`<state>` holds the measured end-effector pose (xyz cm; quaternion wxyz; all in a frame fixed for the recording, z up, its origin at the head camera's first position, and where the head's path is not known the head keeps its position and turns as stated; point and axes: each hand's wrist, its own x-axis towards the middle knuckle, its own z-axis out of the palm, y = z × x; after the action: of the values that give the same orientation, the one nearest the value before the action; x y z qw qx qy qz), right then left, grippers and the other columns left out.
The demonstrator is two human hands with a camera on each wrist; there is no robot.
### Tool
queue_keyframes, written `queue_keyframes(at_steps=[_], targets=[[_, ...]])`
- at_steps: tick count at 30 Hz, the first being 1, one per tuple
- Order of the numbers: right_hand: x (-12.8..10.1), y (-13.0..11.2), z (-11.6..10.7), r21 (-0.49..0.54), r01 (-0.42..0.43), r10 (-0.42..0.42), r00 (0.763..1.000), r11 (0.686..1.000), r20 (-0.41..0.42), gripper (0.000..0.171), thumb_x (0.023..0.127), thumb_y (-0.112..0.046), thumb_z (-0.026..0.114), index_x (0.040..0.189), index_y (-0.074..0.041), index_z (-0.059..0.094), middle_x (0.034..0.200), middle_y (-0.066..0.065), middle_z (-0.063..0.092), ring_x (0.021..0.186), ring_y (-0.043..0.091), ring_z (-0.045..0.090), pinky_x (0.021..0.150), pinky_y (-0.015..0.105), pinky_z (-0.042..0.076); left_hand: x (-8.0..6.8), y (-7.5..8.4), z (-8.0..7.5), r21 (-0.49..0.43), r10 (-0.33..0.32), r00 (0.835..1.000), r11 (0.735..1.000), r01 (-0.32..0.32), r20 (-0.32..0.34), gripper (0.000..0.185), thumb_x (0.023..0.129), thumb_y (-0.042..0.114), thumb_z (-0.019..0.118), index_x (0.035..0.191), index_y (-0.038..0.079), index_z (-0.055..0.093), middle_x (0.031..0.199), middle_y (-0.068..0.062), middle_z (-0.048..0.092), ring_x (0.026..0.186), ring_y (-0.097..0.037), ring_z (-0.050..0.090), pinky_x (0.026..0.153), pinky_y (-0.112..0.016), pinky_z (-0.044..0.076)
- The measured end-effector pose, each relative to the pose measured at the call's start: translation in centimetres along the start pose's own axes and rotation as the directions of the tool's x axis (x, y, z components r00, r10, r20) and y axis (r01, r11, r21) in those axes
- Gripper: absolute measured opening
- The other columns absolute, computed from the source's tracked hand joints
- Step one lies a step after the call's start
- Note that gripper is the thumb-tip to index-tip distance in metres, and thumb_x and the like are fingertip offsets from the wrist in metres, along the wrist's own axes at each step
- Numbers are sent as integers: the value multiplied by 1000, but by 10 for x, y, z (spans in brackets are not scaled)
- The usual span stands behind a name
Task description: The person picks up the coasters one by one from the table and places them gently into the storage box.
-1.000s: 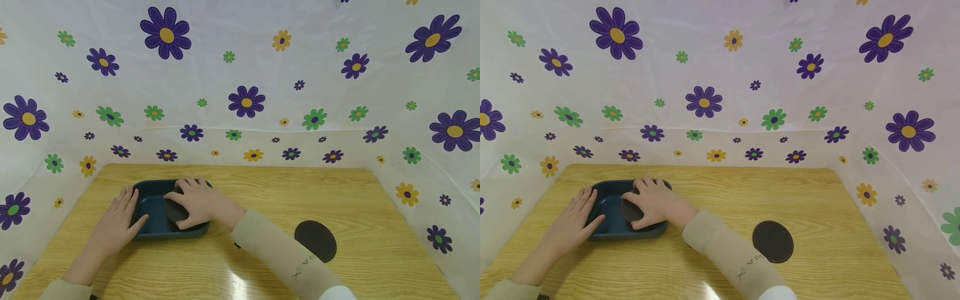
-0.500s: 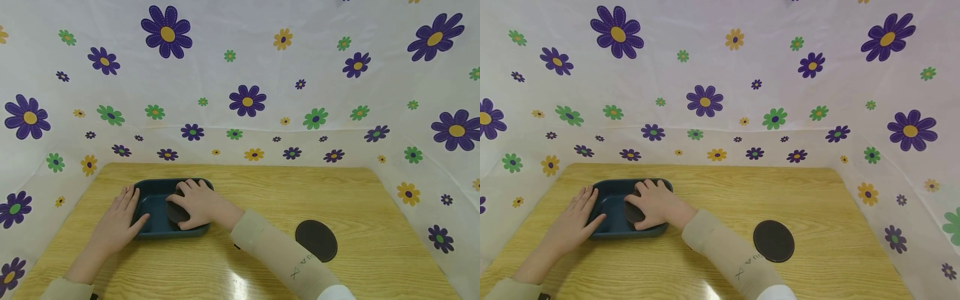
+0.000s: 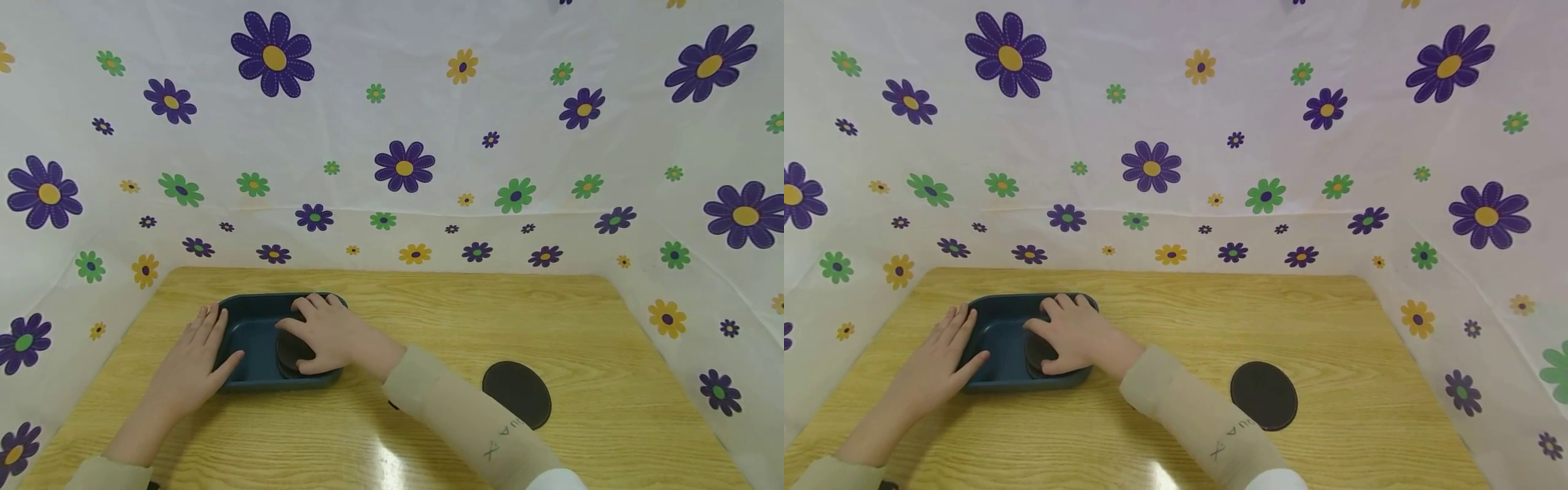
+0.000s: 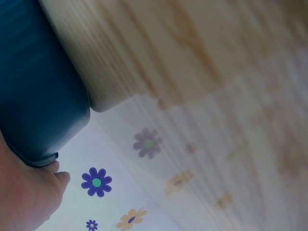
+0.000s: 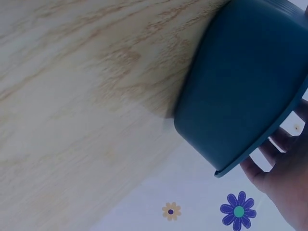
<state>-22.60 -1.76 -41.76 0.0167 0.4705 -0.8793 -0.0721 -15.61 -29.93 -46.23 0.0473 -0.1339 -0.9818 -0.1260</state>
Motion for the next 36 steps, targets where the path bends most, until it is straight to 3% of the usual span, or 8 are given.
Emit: queue_keyframes(at_steps=[9, 18, 36], targets=[[-15, 5, -4, 39, 3, -1, 999, 999, -36, 68, 99, -57, 63, 160, -32, 45, 159, 5, 48, 146, 25, 45, 122, 49, 43, -1, -1, 1, 1, 2, 1000, 1000, -2, -3, 88, 108, 46, 56, 165, -10, 20, 174, -33, 16, 164, -49, 9, 135, -61, 9], [-32, 12, -4, 44, 3, 0, 998, 999, -65, 66, 100, -55, 62, 159, -31, 44, 156, 4, 49, 143, 23, 47, 113, 46, 47, -2, 0, 1, 8, 3, 1000, 1000, -3, -16, 88, 108, 46, 57, 165, -10, 21, 174, -33, 16, 164, -49, 10, 134, -63, 13], [-79, 28, -11, 123, -52, 64, 993, 991, -96, 66, 99, -48, 68, 159, -28, 47, 157, 9, 50, 146, 28, 47, 117, 51, 46, -1, 0, 2, -9, -4, 1000, 1000, 4, -6, 88, 108, 46, 57, 166, -9, 19, 174, -33, 15, 164, -49, 10, 134, -62, 13]])
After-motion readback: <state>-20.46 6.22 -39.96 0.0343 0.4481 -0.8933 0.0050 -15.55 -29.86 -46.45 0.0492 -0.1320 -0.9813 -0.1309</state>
